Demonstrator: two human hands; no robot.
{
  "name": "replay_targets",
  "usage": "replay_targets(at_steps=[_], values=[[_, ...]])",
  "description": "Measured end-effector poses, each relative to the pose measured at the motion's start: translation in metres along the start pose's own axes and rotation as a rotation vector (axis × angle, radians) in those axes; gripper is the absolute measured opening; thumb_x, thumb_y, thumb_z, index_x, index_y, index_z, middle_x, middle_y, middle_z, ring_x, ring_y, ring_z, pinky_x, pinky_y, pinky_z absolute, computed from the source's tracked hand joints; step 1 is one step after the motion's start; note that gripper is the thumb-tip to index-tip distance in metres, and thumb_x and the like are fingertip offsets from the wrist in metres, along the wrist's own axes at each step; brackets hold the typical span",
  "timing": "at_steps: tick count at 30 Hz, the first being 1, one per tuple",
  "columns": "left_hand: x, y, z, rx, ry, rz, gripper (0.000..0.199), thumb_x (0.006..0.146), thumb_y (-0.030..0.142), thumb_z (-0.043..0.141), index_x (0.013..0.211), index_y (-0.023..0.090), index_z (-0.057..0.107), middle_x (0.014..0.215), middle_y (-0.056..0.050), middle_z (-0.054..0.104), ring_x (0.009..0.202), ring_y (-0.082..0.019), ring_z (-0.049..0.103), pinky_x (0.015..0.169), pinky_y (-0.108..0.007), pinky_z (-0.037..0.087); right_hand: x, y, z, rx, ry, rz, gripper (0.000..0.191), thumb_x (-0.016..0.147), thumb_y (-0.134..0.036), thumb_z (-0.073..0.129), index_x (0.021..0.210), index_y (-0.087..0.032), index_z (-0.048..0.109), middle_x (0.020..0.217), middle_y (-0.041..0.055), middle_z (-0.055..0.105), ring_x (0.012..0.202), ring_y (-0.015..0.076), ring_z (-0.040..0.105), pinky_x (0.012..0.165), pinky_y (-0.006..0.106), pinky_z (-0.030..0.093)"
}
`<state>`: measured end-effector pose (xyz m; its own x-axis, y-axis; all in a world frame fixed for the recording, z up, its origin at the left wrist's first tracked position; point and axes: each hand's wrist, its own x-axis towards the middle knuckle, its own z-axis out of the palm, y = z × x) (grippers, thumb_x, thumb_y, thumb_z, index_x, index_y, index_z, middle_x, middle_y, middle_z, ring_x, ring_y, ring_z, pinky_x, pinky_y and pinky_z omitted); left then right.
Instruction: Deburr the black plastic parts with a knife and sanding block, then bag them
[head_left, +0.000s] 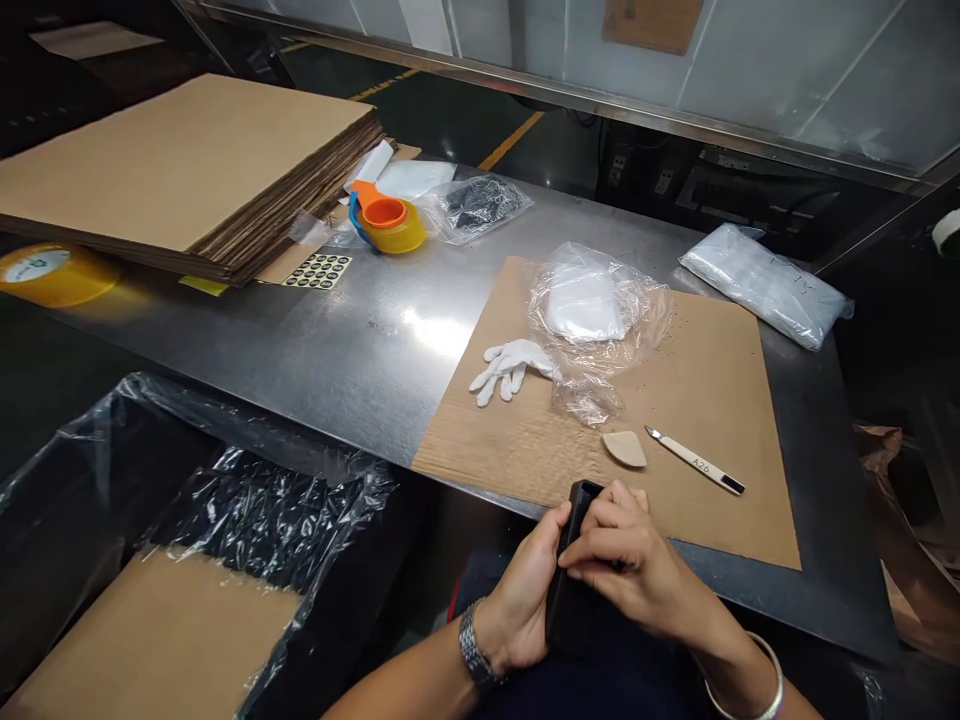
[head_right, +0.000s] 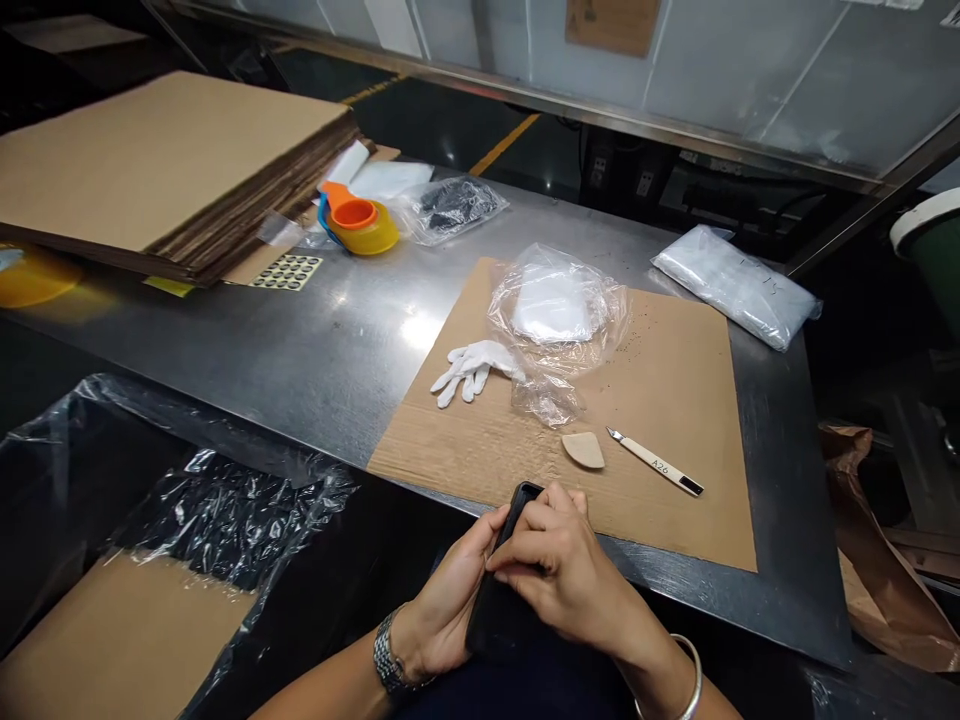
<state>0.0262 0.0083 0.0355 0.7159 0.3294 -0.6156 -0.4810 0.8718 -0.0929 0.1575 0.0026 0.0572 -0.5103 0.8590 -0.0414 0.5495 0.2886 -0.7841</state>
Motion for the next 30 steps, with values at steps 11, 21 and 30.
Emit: replay_targets(at_steps=[11, 21, 30], values=[[-0.007, -0.007, -0.007, 0.212, 0.163, -0.068, 0.053, 0.081, 0.052, 0.039, 0.073, 0.006, 0.065, 0.060, -0.006, 0.059, 0.046, -0.011, 0.053, 0.045, -0.022, 0.043, 0.007, 0.030, -0.013, 0.151, 0.217, 0.057, 0.018, 0.080, -0.023, 0.059, 0.096, -0.023, 0.067, 0.091, 0.0049, 0.061, 0.088, 0.0188, 0.053, 0.079, 0.035, 0.042], [-0.006, -0.011, -0.015, 0.242, 0.128, -0.121, 0.057, 0.080, 0.055, 0.038, 0.072, 0.005, 0.065, 0.053, -0.005, 0.056, 0.043, -0.011, 0.050, 0.045, -0.021, 0.041, 0.007, 0.028, -0.019, 0.279, 0.126, 0.031, 0.015, 0.079, -0.022, 0.060, 0.091, -0.019, 0.068, 0.085, 0.0046, 0.063, 0.079, 0.0157, 0.058, 0.069, 0.028, 0.046], [-0.005, -0.009, -0.009, 0.239, 0.215, 0.094, 0.046, 0.083, 0.049, 0.041, 0.080, 0.009, 0.062, 0.060, -0.004, 0.059, 0.047, -0.010, 0.052, 0.048, -0.021, 0.042, -0.006, 0.033, 0.000, 0.278, 0.340, 0.338, 0.029, 0.079, -0.032, 0.059, 0.104, -0.020, 0.061, 0.087, 0.0038, 0.061, 0.075, 0.0150, 0.057, 0.064, 0.025, 0.046]])
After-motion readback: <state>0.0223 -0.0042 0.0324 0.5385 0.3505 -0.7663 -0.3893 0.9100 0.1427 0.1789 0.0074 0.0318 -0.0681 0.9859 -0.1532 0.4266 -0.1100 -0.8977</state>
